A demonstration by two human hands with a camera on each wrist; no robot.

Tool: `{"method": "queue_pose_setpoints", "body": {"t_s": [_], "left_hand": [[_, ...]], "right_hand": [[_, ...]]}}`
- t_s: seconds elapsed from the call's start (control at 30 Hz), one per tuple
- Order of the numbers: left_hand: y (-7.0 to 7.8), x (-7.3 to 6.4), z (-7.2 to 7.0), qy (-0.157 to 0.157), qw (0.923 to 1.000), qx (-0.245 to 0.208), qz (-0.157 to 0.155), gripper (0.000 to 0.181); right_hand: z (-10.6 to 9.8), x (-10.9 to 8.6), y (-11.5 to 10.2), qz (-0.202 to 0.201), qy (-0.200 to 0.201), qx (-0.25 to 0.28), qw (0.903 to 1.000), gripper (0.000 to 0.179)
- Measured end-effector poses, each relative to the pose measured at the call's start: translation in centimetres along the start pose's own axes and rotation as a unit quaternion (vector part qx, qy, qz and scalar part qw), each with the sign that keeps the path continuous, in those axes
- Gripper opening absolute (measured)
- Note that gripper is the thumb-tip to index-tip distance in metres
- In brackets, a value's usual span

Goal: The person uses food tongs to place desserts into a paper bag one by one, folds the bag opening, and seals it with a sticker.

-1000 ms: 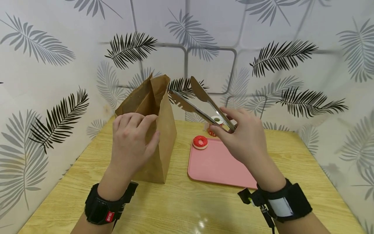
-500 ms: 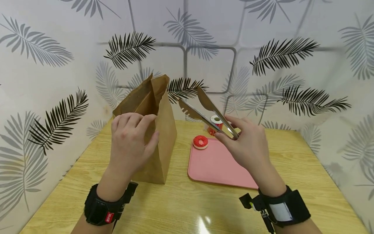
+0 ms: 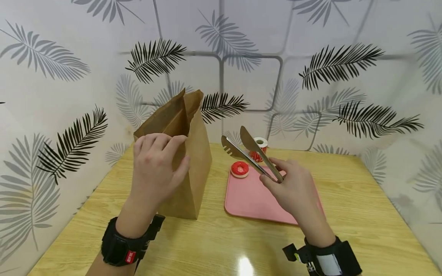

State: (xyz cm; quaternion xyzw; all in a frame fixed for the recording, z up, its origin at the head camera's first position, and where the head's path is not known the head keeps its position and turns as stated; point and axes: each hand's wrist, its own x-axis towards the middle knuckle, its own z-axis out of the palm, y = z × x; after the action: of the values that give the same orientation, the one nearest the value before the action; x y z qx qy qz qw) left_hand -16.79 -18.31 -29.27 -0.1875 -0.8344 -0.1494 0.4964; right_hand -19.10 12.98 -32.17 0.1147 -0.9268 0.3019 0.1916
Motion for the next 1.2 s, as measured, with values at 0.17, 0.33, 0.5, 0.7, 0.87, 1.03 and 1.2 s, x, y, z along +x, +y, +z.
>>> {"method": "queue_pose_setpoints", "body": {"t_s": [0.17,0.33,0.5,0.7,0.87,1.03,1.2], "left_hand": [[0.0,0.0,0.1,0.000,1.0000,0.002,0.002,0.027],[-0.1,-0.1,-0.1,0.001,1.0000,0.003,0.002,0.028],[0.0,-0.1,-0.2,-0.002,1.0000,0.000,0.001,0.027],[-0.1,-0.3,-0.3,-0.004,1.0000,-0.003,-0.003,0.028],[-0.1,-0.4,-0.5,-0.010,0.9999,-0.001,-0.002,0.028],[-0.1,-0.4,-0.5,-0.011,0.9999,-0.005,-0.003,0.028],[-0.1,-0.3,-0.6,-0.013,0.9999,-0.001,-0.001,0.029]], "right_hand": [[1.1,-0.2,1.2,0.022,-0.017,0.009,0.9996,0.053],[2.0,0.0,2.2,0.032,-0.047,0.002,0.9984,0.057],[2.5,0.3,3.0,0.029,-0.058,-0.016,0.9978,0.055],[3.4,0.5,4.0,0.036,-0.076,-0.032,0.9959,0.051],[4.3,0.6,4.4,0.055,-0.097,-0.042,0.9929,0.048],[5.2,0.6,5.1,0.070,-0.110,-0.052,0.9900,0.046],[5.9,0.7,5.8,0.076,-0.117,-0.061,0.9883,0.044]]}}
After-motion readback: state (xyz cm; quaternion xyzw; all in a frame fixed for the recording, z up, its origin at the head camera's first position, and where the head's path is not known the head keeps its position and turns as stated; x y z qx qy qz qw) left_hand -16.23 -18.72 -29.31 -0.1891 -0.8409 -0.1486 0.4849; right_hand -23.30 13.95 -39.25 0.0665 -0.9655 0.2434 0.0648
